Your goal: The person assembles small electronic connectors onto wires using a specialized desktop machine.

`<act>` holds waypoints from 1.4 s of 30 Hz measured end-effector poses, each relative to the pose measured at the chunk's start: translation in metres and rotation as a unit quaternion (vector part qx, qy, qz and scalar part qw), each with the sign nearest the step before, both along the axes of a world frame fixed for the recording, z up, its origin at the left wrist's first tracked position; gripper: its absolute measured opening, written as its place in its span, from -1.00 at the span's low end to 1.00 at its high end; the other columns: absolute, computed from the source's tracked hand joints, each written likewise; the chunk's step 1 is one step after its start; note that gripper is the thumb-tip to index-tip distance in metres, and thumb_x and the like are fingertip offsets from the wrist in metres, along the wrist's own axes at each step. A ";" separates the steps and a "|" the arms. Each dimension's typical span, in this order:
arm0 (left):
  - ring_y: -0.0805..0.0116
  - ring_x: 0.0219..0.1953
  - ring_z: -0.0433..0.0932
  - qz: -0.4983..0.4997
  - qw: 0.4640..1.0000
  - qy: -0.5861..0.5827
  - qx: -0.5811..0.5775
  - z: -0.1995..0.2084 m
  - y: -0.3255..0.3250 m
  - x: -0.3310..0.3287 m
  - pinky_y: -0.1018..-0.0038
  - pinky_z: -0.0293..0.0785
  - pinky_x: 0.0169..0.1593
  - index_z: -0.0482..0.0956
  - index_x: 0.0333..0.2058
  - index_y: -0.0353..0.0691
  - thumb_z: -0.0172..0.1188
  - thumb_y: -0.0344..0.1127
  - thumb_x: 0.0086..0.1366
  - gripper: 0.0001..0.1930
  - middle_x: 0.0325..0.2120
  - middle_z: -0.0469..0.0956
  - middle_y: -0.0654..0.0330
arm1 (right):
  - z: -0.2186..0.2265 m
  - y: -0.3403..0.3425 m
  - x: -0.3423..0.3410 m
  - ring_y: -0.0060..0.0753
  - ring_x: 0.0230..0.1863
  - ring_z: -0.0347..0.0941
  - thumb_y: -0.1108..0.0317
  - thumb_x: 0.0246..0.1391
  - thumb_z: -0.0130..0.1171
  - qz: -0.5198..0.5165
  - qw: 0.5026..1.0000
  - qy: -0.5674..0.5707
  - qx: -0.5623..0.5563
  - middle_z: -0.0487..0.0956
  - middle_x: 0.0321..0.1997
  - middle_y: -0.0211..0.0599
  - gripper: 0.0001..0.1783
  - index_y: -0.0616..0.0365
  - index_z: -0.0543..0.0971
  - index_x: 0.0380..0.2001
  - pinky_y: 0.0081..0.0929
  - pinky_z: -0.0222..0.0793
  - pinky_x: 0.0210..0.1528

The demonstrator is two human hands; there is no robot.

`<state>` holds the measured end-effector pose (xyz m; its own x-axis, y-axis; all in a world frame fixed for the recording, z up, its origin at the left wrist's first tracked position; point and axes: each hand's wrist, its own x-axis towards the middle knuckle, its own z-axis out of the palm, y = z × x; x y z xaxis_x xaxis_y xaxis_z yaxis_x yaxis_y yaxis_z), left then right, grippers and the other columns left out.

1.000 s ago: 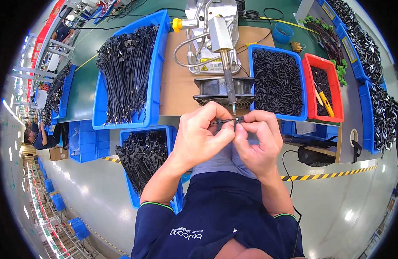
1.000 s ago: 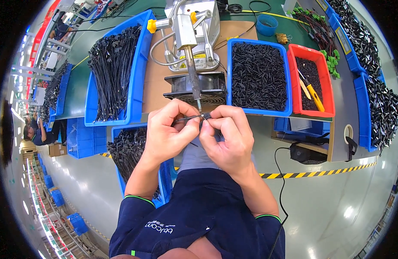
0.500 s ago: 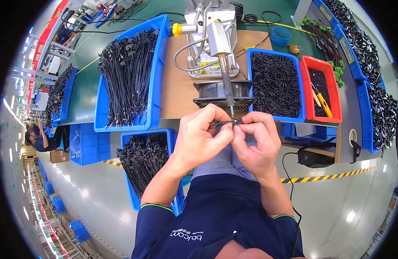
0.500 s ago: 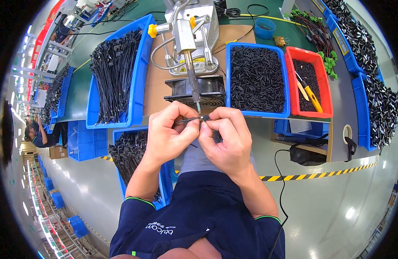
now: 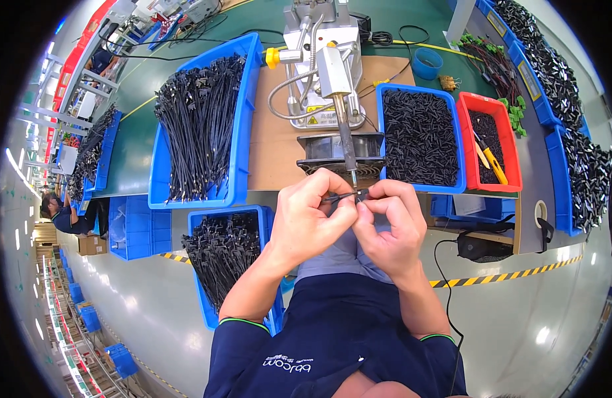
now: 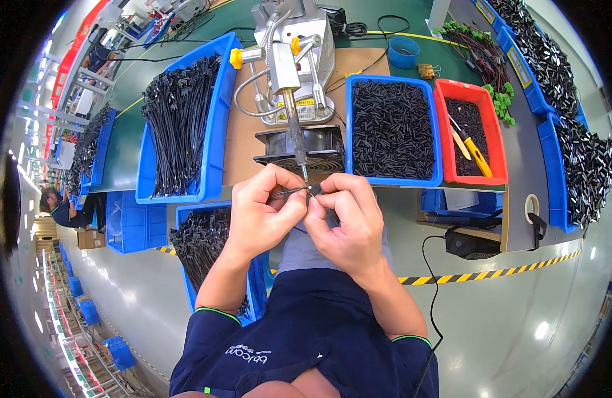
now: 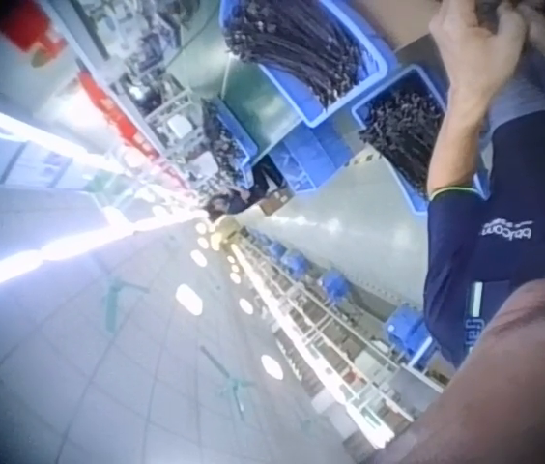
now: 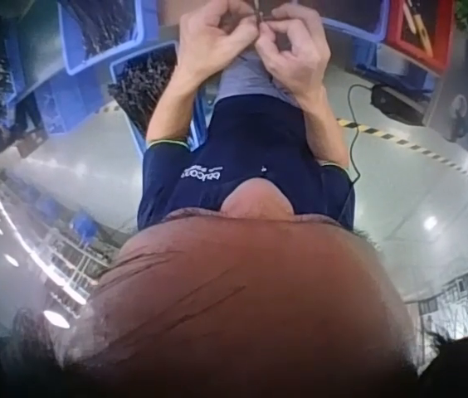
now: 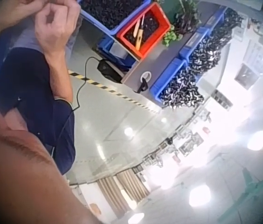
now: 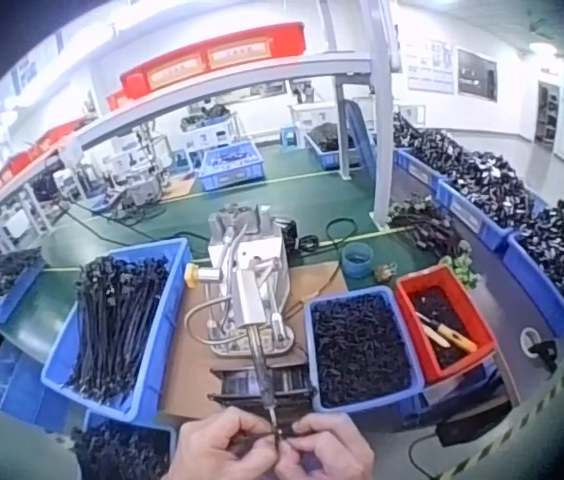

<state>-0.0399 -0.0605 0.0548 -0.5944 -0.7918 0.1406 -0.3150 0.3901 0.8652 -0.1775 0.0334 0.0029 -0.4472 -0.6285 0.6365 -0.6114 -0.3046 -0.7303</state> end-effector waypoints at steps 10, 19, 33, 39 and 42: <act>0.65 -0.62 0.30 -0.008 1.000 0.014 0.015 -0.010 0.009 0.006 0.53 0.27 -0.53 0.61 -0.33 -0.32 0.39 -0.45 0.18 -0.86 -0.54 0.58 0.26 | -0.002 0.014 0.003 -0.14 -0.24 0.61 0.63 -0.17 0.45 0.004 1.000 0.010 0.017 0.64 -0.17 -0.17 -0.77 0.23 0.61 -0.41 -0.33 0.57 -0.22; 0.77 -0.43 0.37 -0.050 0.939 0.170 0.295 -0.025 0.017 0.016 0.68 0.32 -0.35 0.61 -0.27 -0.30 0.32 -0.50 0.35 -0.95 -0.35 0.68 0.34 | -0.005 0.047 -0.003 -0.65 -0.27 0.51 0.50 0.38 0.25 0.155 0.897 -0.407 0.071 0.62 -0.29 -0.38 -0.88 0.27 0.58 -0.07 -0.65 0.42 -0.24; 0.43 -0.51 0.58 -0.110 0.993 -0.042 -0.007 -0.027 0.029 0.022 0.46 0.47 -0.41 0.75 -0.21 -0.30 0.43 -0.35 0.36 -0.85 -0.38 0.70 0.13 | -0.013 0.062 -0.014 -0.89 -0.47 0.34 0.48 0.33 0.34 0.154 0.916 -0.323 0.180 0.65 -0.40 -0.56 -0.90 0.30 0.68 -0.17 -0.70 0.27 -0.46; 0.29 -0.50 0.61 -0.101 0.990 -0.096 0.007 -0.053 0.040 0.050 0.39 0.51 -0.38 0.74 -0.22 -0.31 0.42 -0.33 0.36 -0.84 -0.41 0.68 0.07 | -0.012 0.061 -0.055 -0.71 -0.34 0.54 0.41 0.42 0.21 0.051 0.943 -0.263 0.199 0.69 -0.37 -0.44 -0.84 0.28 0.70 -0.14 -0.59 0.46 -0.30; 0.34 -0.51 0.60 -0.037 0.991 -0.121 0.041 -0.059 0.041 0.072 0.43 0.50 -0.38 0.75 -0.24 -0.31 0.42 -0.33 0.36 -0.84 -0.43 0.67 0.08 | -0.003 0.029 -0.093 -0.22 -0.31 0.66 0.32 0.44 0.19 -0.085 0.973 -0.080 0.200 0.71 -0.29 -0.10 -0.76 0.30 0.69 -0.10 -0.32 0.54 -0.22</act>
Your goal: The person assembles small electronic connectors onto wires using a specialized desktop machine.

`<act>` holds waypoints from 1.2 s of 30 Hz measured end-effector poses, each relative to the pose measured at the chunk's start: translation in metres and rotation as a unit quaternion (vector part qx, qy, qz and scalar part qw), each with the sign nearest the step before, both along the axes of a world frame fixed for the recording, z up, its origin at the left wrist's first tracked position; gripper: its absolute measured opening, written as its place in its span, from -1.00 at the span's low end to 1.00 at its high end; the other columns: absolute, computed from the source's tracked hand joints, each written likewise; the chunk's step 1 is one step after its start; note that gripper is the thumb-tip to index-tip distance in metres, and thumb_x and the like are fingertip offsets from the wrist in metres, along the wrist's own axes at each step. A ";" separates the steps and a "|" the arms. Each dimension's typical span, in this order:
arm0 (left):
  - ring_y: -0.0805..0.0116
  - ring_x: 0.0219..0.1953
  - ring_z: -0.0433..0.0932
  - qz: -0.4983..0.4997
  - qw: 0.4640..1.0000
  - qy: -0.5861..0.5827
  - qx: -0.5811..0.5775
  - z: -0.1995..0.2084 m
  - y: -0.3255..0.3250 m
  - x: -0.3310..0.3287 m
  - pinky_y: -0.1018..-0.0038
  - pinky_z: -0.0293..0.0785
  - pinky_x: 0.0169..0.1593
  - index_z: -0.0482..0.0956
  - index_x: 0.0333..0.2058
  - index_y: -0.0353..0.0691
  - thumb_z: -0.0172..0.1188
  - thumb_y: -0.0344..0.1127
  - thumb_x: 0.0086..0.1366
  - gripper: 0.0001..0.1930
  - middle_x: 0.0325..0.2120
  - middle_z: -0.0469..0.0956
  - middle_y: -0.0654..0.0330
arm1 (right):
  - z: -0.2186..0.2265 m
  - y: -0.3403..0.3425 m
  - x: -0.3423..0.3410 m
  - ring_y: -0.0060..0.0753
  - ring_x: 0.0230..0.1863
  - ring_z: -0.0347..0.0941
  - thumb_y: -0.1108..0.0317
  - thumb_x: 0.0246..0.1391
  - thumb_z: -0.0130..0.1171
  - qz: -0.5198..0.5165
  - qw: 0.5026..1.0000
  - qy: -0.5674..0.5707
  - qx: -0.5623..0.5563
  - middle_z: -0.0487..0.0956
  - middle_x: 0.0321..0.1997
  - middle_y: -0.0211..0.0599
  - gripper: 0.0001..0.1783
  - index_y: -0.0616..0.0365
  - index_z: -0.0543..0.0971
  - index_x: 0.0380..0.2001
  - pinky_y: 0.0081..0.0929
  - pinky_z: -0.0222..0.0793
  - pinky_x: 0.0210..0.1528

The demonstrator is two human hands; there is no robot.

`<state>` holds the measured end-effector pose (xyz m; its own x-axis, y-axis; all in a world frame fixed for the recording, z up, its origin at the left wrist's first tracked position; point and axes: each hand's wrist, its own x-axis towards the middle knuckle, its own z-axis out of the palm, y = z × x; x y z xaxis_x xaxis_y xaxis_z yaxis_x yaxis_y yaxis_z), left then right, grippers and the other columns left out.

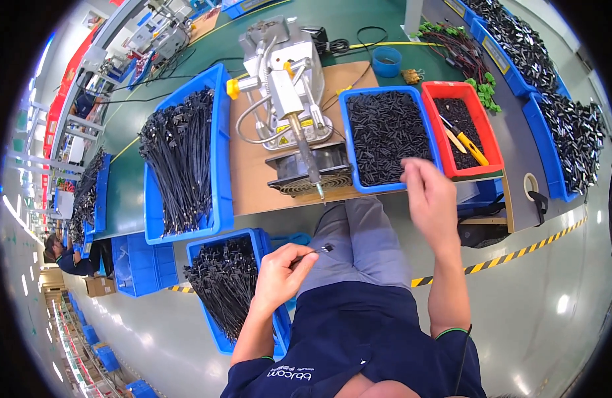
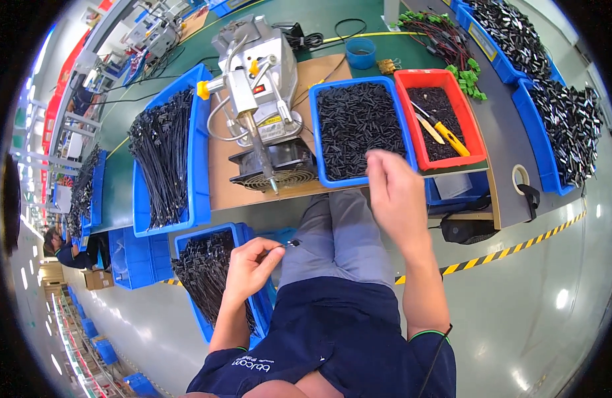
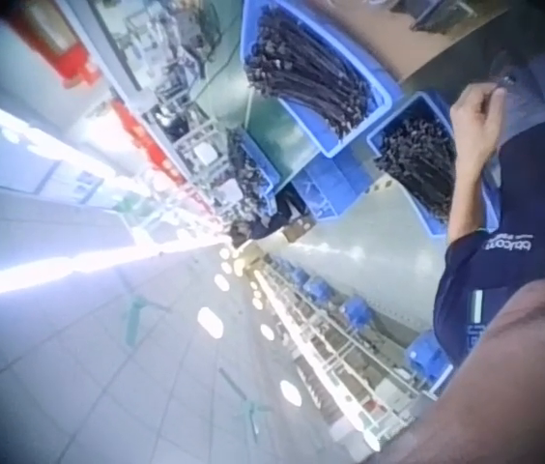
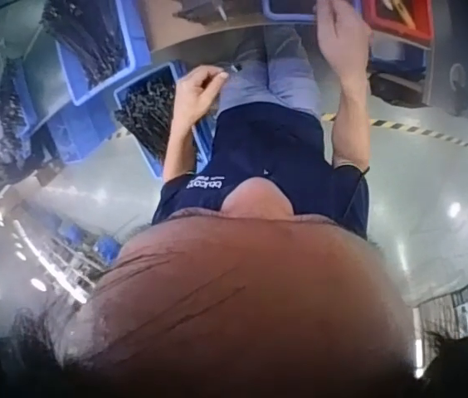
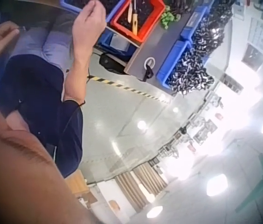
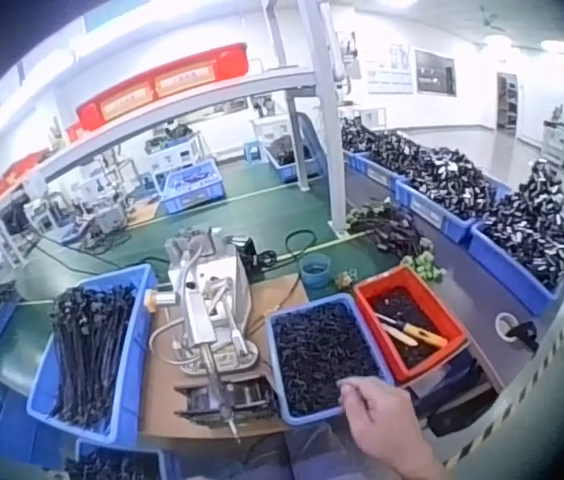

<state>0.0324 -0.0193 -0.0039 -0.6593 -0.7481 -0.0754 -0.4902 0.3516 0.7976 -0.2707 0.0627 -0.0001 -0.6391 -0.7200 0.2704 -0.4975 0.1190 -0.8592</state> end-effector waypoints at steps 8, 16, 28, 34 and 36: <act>0.28 -0.33 0.72 0.267 0.960 -0.063 -0.052 0.002 -0.010 0.118 0.39 0.59 -0.21 0.75 -0.18 -0.36 0.38 -0.29 0.40 -0.79 -0.32 0.76 0.03 | -0.009 -0.058 -0.022 0.10 -0.10 0.62 0.20 0.33 0.30 -0.014 0.958 0.248 0.143 0.64 -0.12 -0.04 -0.71 0.17 0.73 -0.04 -0.09 0.53 -0.05; 0.09 -0.17 0.77 0.457 0.869 -0.131 -0.135 -0.010 -0.020 0.227 0.32 0.63 -0.05 0.77 -0.10 -0.31 0.31 -0.25 0.46 -0.76 -0.19 0.77 0.00 | -0.023 -0.065 -0.023 -0.17 -0.20 0.60 0.26 0.38 0.27 0.015 0.954 0.264 0.137 0.65 -0.18 -0.15 -0.77 0.23 0.67 -0.11 -0.29 0.50 -0.08; 0.44 -0.24 0.70 0.360 0.861 -0.009 -0.359 0.073 -0.127 0.201 0.47 0.61 -0.12 0.76 -0.08 -0.31 0.29 -0.36 0.49 -0.82 -0.22 0.77 0.13 | -0.036 -0.055 -0.048 -0.47 -0.17 0.57 0.32 0.44 0.23 -0.023 0.987 0.136 0.086 0.73 -0.14 -0.20 -0.75 0.34 0.63 -0.06 -0.46 0.50 0.00; -0.04 -0.17 0.73 0.188 0.919 -0.070 -0.339 0.083 -0.228 0.130 0.10 0.63 -0.06 0.78 -0.22 -0.17 0.26 -0.19 0.39 -0.78 -0.25 0.76 0.01 | -0.026 -0.056 -0.030 -0.65 -0.38 0.42 0.43 0.38 0.21 -0.039 0.989 0.134 0.053 0.69 -0.24 -0.33 -0.86 0.30 0.62 -0.14 -0.56 0.41 -0.29; -0.10 -0.15 0.73 0.157 0.925 -0.140 -0.315 0.073 -0.261 0.111 0.01 0.64 -0.03 0.79 -0.19 -0.13 0.20 -0.15 0.39 -0.75 -0.27 0.75 -0.02 | -0.016 -0.053 -0.020 -0.71 -0.40 0.37 0.44 0.39 0.23 -0.026 0.993 0.095 0.062 0.59 -0.35 -0.42 -0.89 0.27 0.57 -0.22 -0.60 0.38 -0.31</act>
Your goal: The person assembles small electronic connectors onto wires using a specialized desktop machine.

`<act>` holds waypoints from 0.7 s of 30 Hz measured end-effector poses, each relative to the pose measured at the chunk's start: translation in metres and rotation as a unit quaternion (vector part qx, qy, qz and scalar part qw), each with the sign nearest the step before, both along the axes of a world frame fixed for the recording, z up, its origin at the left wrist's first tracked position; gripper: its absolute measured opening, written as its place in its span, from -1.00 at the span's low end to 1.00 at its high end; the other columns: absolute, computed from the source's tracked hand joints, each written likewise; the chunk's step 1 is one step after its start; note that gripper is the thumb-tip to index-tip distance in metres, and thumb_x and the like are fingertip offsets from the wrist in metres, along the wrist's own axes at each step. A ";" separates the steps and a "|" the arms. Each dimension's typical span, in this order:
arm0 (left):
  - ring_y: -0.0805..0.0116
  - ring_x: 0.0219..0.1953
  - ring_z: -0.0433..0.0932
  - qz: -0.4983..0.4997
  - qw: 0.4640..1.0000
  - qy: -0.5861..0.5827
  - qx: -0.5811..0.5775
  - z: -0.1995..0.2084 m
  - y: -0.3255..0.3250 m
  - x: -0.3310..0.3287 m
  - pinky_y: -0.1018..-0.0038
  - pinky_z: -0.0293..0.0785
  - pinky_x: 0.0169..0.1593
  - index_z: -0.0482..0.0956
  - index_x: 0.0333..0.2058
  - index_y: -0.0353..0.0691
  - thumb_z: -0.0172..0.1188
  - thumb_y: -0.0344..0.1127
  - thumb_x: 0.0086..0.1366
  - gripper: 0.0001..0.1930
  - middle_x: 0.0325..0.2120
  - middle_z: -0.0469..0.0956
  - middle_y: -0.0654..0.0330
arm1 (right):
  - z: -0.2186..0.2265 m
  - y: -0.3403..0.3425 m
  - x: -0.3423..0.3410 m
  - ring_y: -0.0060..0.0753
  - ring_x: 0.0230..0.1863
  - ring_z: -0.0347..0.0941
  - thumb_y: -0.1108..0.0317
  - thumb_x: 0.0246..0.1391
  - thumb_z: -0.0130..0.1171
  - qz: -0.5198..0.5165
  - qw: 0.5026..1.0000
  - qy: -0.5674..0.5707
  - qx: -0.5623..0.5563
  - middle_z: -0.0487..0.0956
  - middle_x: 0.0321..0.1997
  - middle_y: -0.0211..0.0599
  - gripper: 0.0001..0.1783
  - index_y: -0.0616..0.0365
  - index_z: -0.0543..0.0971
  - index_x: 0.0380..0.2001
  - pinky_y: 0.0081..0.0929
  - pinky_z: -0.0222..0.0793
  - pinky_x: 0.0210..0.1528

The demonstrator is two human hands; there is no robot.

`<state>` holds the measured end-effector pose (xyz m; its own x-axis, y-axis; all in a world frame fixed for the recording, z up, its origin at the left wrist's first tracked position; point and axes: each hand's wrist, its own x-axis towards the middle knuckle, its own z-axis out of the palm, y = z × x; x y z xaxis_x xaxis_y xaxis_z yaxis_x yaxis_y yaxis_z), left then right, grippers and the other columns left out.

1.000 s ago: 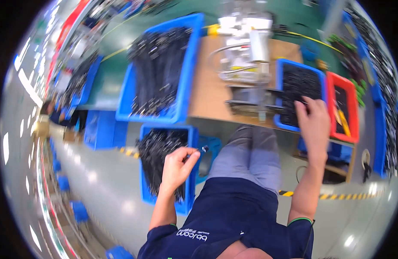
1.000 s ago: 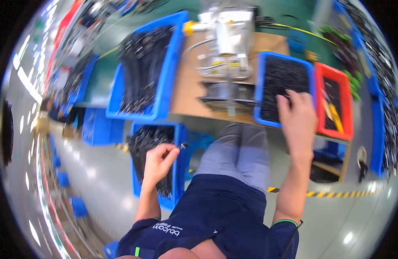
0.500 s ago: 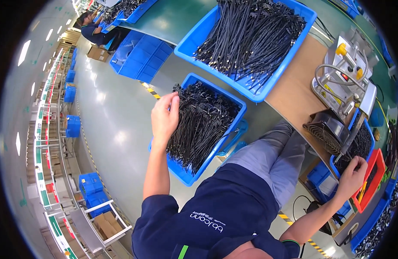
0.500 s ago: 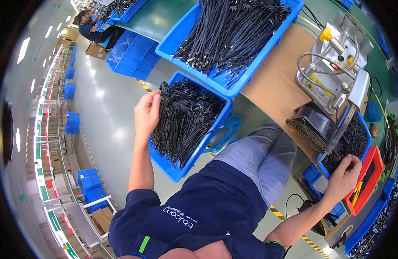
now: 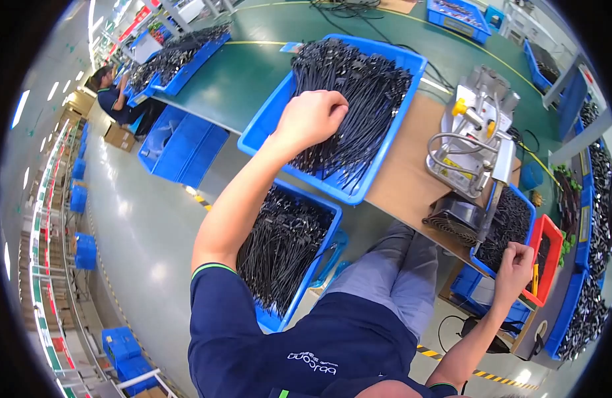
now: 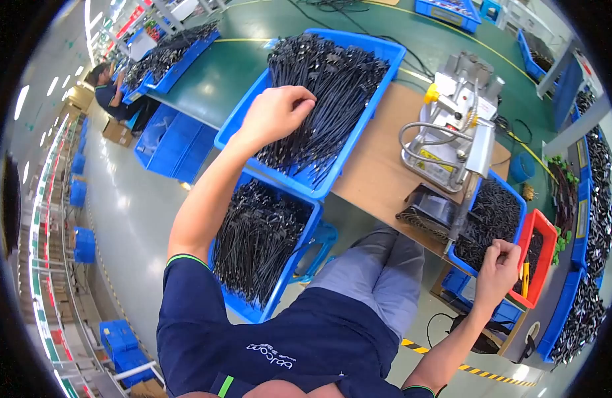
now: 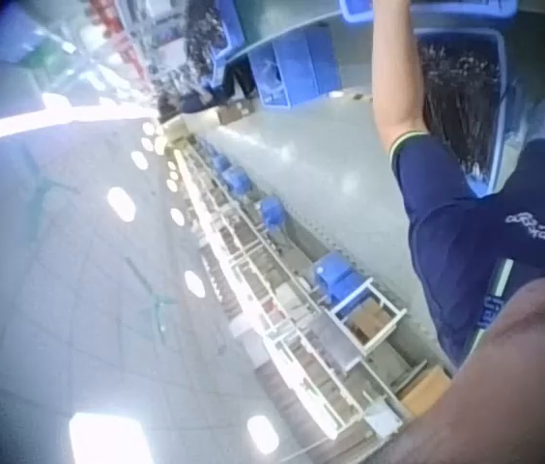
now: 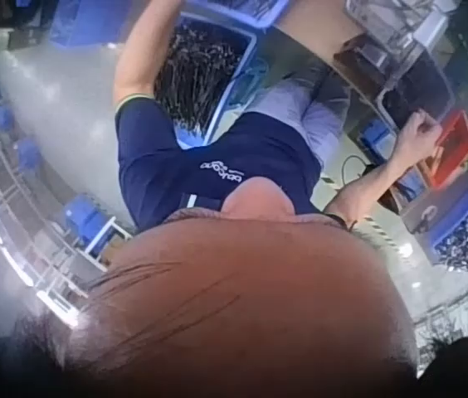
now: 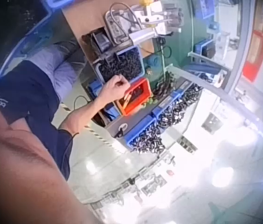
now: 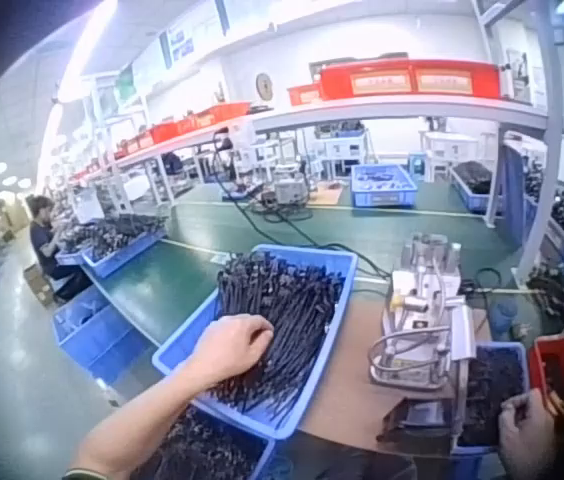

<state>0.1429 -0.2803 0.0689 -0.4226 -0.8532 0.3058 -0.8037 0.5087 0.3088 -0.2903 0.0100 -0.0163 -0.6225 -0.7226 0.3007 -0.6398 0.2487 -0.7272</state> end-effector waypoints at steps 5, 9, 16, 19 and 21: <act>-0.04 -0.13 0.75 -0.018 0.995 -0.080 0.052 -0.022 -0.062 -0.058 0.08 0.66 0.03 0.82 -0.16 -0.06 0.25 -0.13 0.32 -0.74 -0.22 0.78 0.04 | -0.005 0.004 -0.003 -0.65 -0.36 0.41 0.41 0.47 0.16 0.020 0.999 0.007 -0.029 0.58 -0.32 -0.40 -0.87 0.28 0.56 -0.14 -0.56 0.40 -0.29; -0.04 -0.10 0.76 0.033 0.991 -0.117 0.057 -0.046 -0.096 -0.084 0.06 0.67 0.07 0.84 -0.20 -0.04 0.28 -0.12 0.25 -0.74 -0.21 0.78 0.02 | 0.004 0.005 0.011 -0.57 -0.36 0.44 0.40 0.49 0.14 0.023 0.998 0.038 -0.054 0.59 -0.29 -0.35 -0.85 0.30 0.55 -0.10 -0.51 0.42 -0.28; -0.08 -0.11 0.78 0.096 0.982 -0.155 0.045 -0.053 -0.103 -0.109 0.07 0.71 0.02 0.85 -0.24 -0.04 0.43 -0.05 0.19 -0.74 -0.21 0.79 -0.04 | 0.008 0.010 0.018 -0.41 -0.38 0.49 0.38 0.50 0.11 0.011 0.999 0.023 -0.034 0.59 -0.31 -0.21 -0.84 0.28 0.55 -0.09 -0.40 0.44 -0.30; -0.10 -0.08 0.78 0.131 0.979 -0.139 0.064 -0.052 -0.105 -0.118 0.05 0.71 0.04 0.84 -0.22 -0.11 0.43 -0.05 0.17 -0.69 -0.19 0.78 -0.10 | 0.007 0.005 0.016 -0.16 -0.31 0.58 0.41 0.48 0.11 0.003 0.998 0.062 -0.031 0.63 -0.26 -0.08 -0.85 0.29 0.55 -0.07 -0.27 0.49 -0.23; -0.14 -0.05 0.76 0.144 0.981 -0.110 0.077 -0.052 -0.103 -0.121 0.08 0.69 0.08 0.83 -0.22 -0.24 0.40 0.00 0.14 -0.59 -0.19 0.77 -0.15 | 0.006 0.005 0.016 0.06 -0.20 0.62 0.43 0.46 0.10 -0.002 0.997 0.075 -0.032 0.65 -0.19 0.03 -0.85 0.30 0.56 -0.06 -0.16 0.52 -0.14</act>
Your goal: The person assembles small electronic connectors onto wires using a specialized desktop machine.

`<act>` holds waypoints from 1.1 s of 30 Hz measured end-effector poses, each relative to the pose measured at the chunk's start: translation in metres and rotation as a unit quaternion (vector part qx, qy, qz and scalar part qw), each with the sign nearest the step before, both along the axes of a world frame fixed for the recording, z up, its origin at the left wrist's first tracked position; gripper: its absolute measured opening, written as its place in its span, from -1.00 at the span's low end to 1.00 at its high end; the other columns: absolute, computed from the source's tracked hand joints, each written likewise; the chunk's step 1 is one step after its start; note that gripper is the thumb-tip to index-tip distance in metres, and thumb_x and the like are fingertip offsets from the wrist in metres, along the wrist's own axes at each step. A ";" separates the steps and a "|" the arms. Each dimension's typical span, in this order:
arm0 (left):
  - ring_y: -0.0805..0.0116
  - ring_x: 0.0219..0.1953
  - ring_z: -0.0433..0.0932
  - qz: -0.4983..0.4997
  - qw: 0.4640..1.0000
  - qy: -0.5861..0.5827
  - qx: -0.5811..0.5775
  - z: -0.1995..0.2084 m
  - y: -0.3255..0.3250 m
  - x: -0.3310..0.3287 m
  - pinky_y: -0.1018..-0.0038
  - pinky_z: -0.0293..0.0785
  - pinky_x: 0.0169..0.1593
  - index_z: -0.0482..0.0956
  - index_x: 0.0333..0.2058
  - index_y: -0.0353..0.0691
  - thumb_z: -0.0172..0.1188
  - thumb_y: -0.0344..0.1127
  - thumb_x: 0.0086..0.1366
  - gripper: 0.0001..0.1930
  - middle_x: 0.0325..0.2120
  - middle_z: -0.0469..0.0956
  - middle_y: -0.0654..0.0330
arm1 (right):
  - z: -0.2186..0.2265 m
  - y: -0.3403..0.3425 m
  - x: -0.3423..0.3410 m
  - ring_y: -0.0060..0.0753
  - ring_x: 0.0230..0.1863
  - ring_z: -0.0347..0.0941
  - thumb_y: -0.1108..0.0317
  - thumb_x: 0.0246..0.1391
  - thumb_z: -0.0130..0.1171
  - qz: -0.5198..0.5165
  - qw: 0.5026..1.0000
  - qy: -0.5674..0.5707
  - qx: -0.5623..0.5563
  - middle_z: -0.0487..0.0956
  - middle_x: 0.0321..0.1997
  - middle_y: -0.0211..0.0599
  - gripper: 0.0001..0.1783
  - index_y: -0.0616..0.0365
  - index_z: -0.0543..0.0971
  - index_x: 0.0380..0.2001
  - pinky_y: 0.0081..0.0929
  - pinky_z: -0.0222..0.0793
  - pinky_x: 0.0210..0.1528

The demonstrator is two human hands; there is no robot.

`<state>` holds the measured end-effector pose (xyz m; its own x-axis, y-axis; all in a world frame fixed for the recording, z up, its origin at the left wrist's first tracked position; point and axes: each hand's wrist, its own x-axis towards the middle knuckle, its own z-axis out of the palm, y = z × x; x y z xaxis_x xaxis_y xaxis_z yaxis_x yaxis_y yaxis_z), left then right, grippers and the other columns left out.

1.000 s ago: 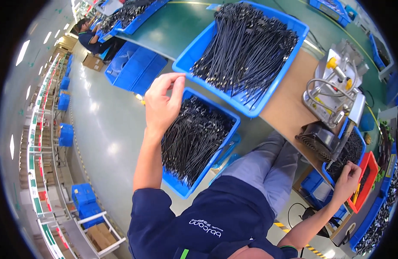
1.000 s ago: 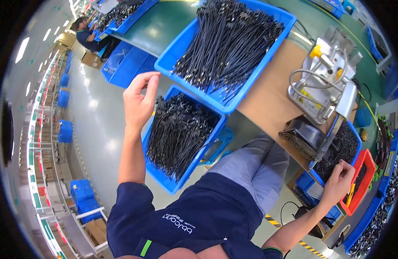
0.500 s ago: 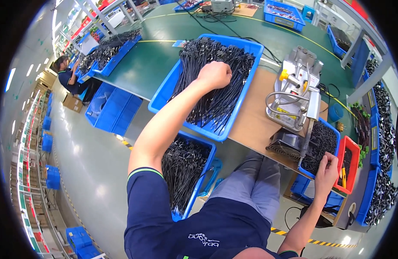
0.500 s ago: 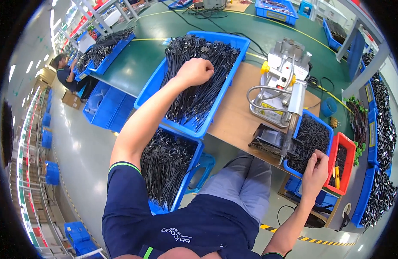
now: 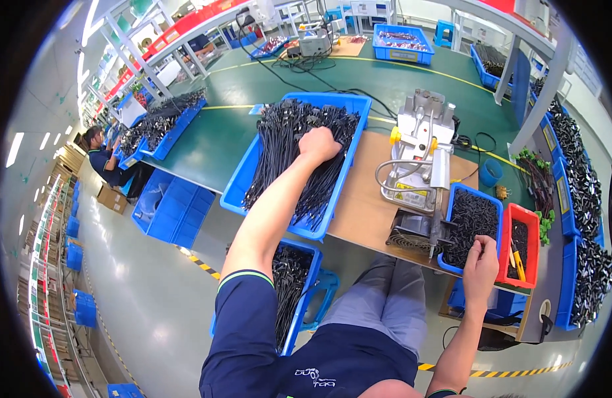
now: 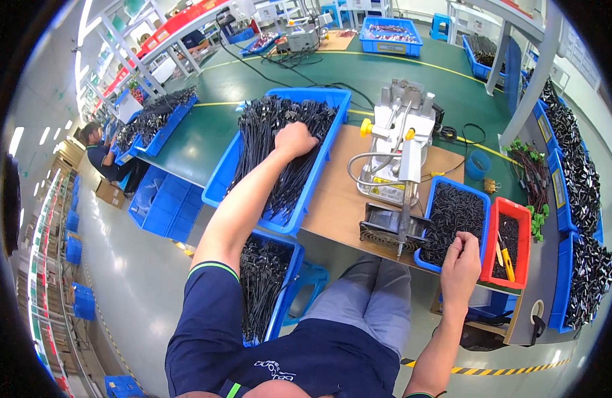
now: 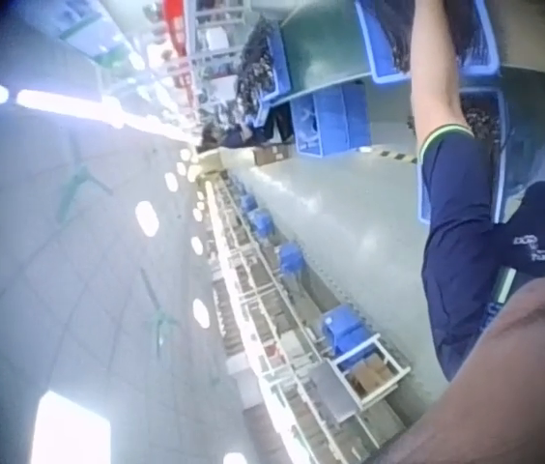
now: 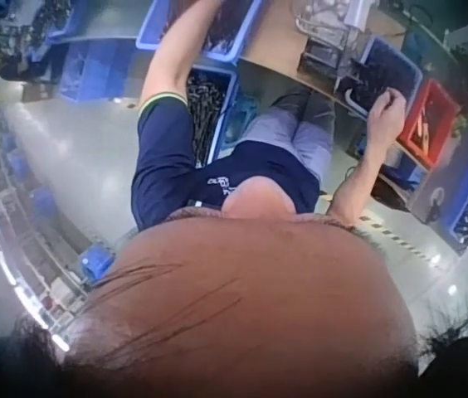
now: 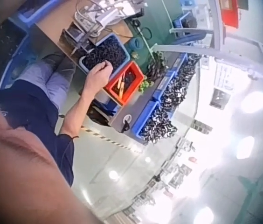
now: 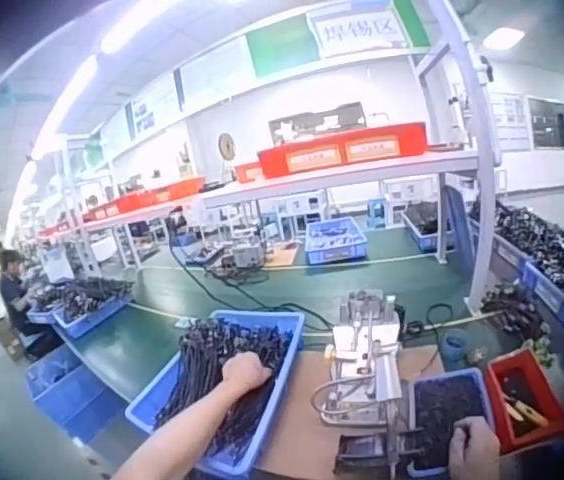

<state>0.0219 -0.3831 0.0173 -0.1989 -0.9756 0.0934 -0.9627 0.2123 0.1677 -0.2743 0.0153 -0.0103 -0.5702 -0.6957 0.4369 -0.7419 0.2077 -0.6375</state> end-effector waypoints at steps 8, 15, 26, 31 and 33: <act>0.43 -0.45 0.67 -0.009 0.835 0.488 0.255 0.025 0.003 0.028 0.48 0.70 -0.28 0.65 -0.30 -0.36 0.19 -0.29 0.33 -0.78 -0.39 0.69 0.12 | 0.000 0.014 -0.001 -0.13 -0.26 0.60 0.36 0.51 0.09 0.014 0.999 0.008 -0.040 0.67 -0.19 -0.05 -0.82 0.28 0.56 -0.06 -0.27 0.50 -0.19; 0.62 -0.53 0.42 -0.017 0.860 0.424 0.282 0.079 0.018 0.052 0.66 0.35 -0.54 0.59 -0.29 -0.26 0.14 -0.39 0.38 -0.90 -0.35 0.66 0.25 | 0.002 0.015 0.004 -0.17 -0.28 0.59 0.36 0.50 0.09 0.028 0.997 -0.019 -0.065 0.66 -0.20 -0.08 -0.81 0.29 0.56 -0.07 -0.29 0.49 -0.20; 0.67 -0.51 0.44 -0.170 0.711 0.605 0.317 0.131 0.235 0.069 0.67 0.33 -0.55 0.53 0.21 -0.29 0.12 -0.36 0.56 -0.68 -0.29 0.67 0.17 | 0.018 0.063 0.013 -0.59 -0.17 0.57 0.48 0.48 0.13 0.039 0.976 -0.207 -0.060 0.68 -0.13 -0.32 -0.88 0.29 0.59 -0.06 -0.53 0.50 -0.09; 0.67 -0.57 0.29 -0.154 0.555 0.636 0.514 0.074 0.310 0.046 0.66 0.14 -0.56 0.54 0.18 -0.28 0.07 -0.29 0.64 -0.71 -0.33 0.65 0.19 | 0.021 0.070 0.038 -0.71 -0.05 0.53 0.53 0.47 0.10 0.118 0.943 -0.275 -0.143 0.69 -0.02 -0.32 -0.87 0.25 0.57 -0.01 -0.67 0.43 0.01; 0.70 -0.56 0.31 -0.175 0.590 0.588 0.525 0.058 0.334 0.041 0.66 0.16 -0.55 0.53 0.19 -0.27 0.08 -0.27 0.64 -0.71 -0.31 0.68 0.22 | 0.022 0.077 0.050 -0.71 -0.05 0.52 0.54 0.46 0.10 0.138 0.922 -0.326 -0.158 0.68 0.00 -0.31 -0.87 0.25 0.57 -0.02 -0.68 0.42 0.01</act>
